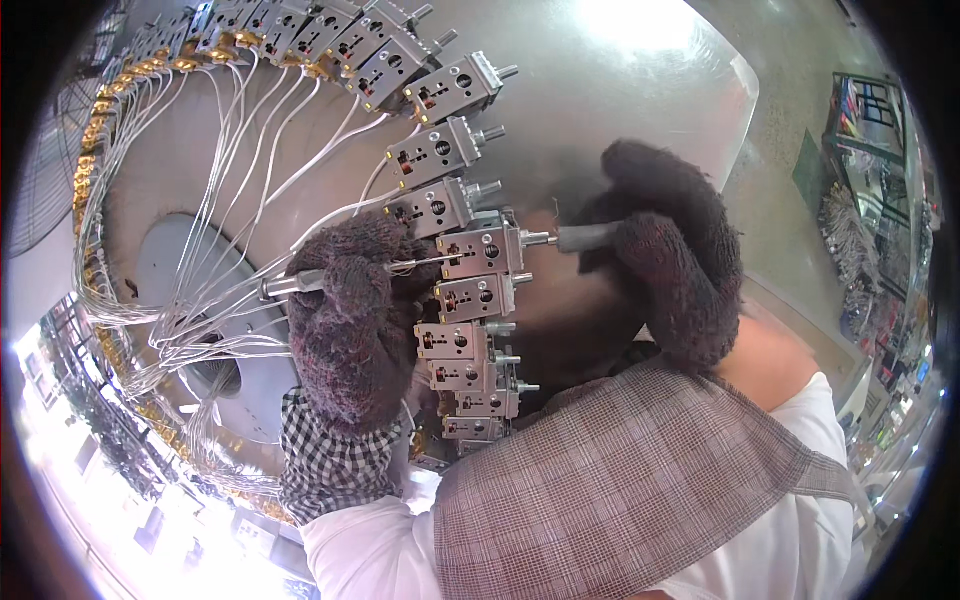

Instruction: Manually assembling or inspecting a circular wiring harness component using a specialized jig.

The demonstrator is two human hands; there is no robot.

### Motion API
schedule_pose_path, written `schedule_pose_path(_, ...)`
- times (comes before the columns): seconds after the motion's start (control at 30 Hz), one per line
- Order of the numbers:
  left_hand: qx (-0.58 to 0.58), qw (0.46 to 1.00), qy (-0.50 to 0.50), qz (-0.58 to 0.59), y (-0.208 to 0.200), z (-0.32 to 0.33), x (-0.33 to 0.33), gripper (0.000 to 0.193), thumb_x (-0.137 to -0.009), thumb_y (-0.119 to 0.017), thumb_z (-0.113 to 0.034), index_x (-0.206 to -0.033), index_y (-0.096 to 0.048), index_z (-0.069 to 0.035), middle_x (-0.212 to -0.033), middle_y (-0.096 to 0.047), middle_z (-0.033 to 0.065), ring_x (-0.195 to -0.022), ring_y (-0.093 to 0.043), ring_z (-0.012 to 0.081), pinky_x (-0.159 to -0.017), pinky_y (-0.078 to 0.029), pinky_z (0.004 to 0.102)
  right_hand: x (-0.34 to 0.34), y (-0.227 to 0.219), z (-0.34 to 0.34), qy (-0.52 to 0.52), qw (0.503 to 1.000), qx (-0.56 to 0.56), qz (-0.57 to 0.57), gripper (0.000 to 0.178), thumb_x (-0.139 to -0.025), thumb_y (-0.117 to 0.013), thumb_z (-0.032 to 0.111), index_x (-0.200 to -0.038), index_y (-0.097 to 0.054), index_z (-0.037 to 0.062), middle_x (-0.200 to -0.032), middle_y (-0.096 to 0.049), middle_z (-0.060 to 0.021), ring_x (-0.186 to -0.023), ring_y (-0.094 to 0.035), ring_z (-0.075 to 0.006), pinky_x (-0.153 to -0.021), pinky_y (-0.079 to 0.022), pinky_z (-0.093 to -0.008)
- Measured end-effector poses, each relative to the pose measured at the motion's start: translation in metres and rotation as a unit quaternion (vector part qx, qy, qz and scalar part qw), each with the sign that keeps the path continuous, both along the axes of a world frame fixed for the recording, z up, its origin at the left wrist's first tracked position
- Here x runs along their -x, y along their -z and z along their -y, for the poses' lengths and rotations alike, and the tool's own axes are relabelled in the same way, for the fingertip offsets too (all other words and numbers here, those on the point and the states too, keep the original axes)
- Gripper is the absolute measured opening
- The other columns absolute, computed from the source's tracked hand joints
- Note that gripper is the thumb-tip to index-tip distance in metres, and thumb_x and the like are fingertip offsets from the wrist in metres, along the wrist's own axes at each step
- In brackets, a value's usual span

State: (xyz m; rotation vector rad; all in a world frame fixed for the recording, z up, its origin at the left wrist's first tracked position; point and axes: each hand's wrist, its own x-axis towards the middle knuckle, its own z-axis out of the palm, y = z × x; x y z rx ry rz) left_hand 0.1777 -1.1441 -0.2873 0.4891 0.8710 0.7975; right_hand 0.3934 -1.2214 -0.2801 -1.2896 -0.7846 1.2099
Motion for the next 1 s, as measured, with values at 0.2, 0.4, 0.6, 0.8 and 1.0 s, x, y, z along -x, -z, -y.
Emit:
schedule_pose_path(0.2,-0.014,0.999,-0.036,-0.024,-0.004,0.004,-0.033,0.039,-0.077,-0.064,-0.022,-0.111,-0.05,-0.007,-0.106,-0.055,0.0127,-0.094,-0.058,0.029,-0.076,-0.052,0.0423,-0.011,0.009,-0.003,0.116,0.991,-0.027,0.053,0.032,-0.089,-0.051,0.021,-0.112,-0.051,-0.0008,-0.069,-0.06,-0.0061,-0.057,-0.055,-0.0098,-0.047,-0.043,-0.0223)
schedule_pose_path(0.4,0.011,0.999,-0.031,0.031,-0.001,0.008,-0.049,0.041,-0.076,-0.065,-0.02,-0.111,-0.048,-0.005,-0.107,-0.054,0.0153,-0.094,-0.058,0.0292,-0.076,-0.053,0.0412,-0.05,-0.002,0.004,0.039,0.992,0.115,-0.017,0.03,-0.089,-0.051,0.023,-0.107,-0.055,-0.0002,-0.066,-0.059,-0.0054,-0.053,-0.054,-0.0094,-0.045,-0.042,-0.0222)
schedule_pose_path(0.6,-0.062,0.997,-0.043,-0.03,0.001,0.014,-0.064,0.036,-0.079,-0.062,-0.019,-0.11,-0.049,-0.005,-0.106,-0.054,0.0152,-0.097,-0.057,0.0284,-0.076,-0.054,0.0397,-0.061,-0.008,0.007,0.022,0.981,0.179,-0.068,0.03,-0.088,-0.052,0.026,-0.104,-0.057,0.0006,-0.063,-0.058,-0.0052,-0.05,-0.054,-0.0093,-0.043,-0.042,-0.0221)
schedule_pose_path(0.8,-0.058,0.995,-0.035,-0.073,-0.005,0.015,-0.066,0.036,-0.081,-0.058,-0.031,-0.104,-0.05,-0.005,-0.1,-0.057,0.013,-0.083,-0.06,0.0223,-0.067,-0.054,0.0357,-0.06,-0.019,0.007,0.038,0.974,0.205,-0.086,0.03,-0.089,-0.051,0.024,-0.106,-0.056,0.001,-0.07,-0.059,-0.0065,-0.058,-0.056,-0.0103,-0.047,-0.044,-0.0225)
schedule_pose_path(1.0,-0.042,0.998,-0.04,-0.031,-0.004,0.014,-0.065,0.036,-0.08,-0.06,-0.028,-0.105,-0.051,-0.004,-0.098,-0.058,0.0141,-0.084,-0.061,0.0267,-0.068,-0.054,0.0395,-0.056,-0.008,0.015,0.04,0.999,0.021,-0.024,0.031,-0.09,-0.049,0.02,-0.114,-0.051,0.0011,-0.081,-0.06,-0.0086,-0.066,-0.057,-0.0125,-0.054,-0.048,-0.0241)
